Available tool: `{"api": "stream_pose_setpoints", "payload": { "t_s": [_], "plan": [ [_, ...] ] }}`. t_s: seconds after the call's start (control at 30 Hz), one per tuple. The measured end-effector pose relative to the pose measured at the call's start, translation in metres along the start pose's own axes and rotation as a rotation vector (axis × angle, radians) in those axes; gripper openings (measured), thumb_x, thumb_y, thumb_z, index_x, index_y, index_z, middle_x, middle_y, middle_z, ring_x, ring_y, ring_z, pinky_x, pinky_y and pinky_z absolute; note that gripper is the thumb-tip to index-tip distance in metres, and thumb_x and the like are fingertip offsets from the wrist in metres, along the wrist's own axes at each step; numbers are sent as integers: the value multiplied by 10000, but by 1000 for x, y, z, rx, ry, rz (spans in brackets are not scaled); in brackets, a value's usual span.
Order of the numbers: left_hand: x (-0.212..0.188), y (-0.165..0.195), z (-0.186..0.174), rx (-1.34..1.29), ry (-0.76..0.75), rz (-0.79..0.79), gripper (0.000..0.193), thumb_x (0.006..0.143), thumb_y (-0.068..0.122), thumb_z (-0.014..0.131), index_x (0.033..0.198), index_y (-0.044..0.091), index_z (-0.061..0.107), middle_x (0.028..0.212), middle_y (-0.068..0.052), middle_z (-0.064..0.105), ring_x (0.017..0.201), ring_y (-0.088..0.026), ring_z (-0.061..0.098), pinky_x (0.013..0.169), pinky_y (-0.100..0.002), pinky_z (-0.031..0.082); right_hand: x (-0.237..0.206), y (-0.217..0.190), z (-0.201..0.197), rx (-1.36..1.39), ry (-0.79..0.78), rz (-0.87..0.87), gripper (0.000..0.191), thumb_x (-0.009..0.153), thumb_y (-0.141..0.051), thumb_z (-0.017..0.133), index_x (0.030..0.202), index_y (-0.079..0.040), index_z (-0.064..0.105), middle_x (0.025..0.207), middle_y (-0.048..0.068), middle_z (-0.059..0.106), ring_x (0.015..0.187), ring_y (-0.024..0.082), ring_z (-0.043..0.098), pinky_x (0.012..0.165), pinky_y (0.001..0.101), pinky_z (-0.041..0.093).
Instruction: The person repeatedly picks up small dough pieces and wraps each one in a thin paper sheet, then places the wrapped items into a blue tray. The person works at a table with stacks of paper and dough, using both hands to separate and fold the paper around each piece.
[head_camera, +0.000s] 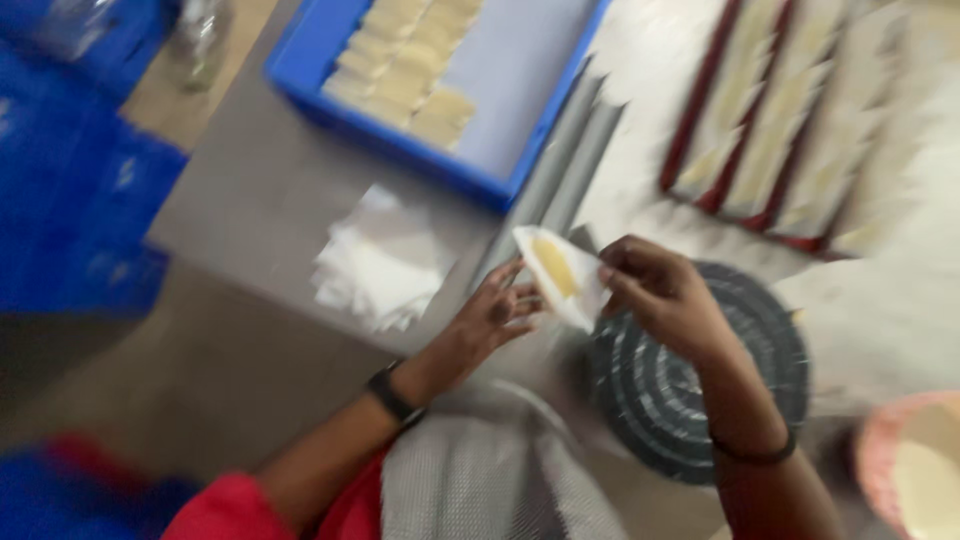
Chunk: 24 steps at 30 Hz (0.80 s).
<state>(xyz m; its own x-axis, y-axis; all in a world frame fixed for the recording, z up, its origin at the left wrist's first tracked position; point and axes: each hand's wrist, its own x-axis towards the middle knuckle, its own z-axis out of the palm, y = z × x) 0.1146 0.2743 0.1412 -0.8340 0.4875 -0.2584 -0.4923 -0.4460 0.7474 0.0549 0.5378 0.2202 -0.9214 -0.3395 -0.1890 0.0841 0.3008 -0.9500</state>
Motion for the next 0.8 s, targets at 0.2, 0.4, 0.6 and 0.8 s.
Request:
{"api": "stream_pose_setpoints", "payload": {
  "t_s": [0.2, 0.4, 0.6, 0.8],
  "plan": [
    [-30, -15, 12, -83, 246, 13, 704, 944, 378, 721, 1474, 29, 418, 1223, -93, 580, 1133, -217, 607, 951, -394, 537, -49, 21, 101, 169, 107, 105, 169, 988, -142, 650, 1021, 24, 660, 849, 53, 681, 721, 104, 664, 642, 266, 574],
    [-54, -28, 29, -78, 319, -41, 612, 929, 339, 736, 1418, 78, 477, 1231, -87, 607, 1143, -198, 628, 965, -381, 542, -74, 47, 116, 350, 75, 145, 195, 1023, -173, 616, 1067, 5, 681, 860, 57, 693, 700, 106, 646, 602, 280, 563],
    [-87, -42, 31, -304, 310, -60, 553, 928, 382, 708, 1357, 103, 499, 1192, -84, 637, 1135, -240, 636, 963, -430, 553, -80, 74, 124, 802, -69, 379, 173, 1033, -195, 588, 1049, -31, 641, 883, 37, 691, 694, 131, 656, 594, 287, 537],
    [-128, -45, 3, -450, 308, -33, 559, 1018, 454, 574, 1375, 25, 571, 1253, -130, 680, 1147, -258, 660, 1021, -427, 527, -91, 63, 152, 916, -105, 318, 133, 1087, -169, 563, 1051, -52, 615, 908, 25, 674, 793, 133, 649, 724, 302, 537]
  ]
}}
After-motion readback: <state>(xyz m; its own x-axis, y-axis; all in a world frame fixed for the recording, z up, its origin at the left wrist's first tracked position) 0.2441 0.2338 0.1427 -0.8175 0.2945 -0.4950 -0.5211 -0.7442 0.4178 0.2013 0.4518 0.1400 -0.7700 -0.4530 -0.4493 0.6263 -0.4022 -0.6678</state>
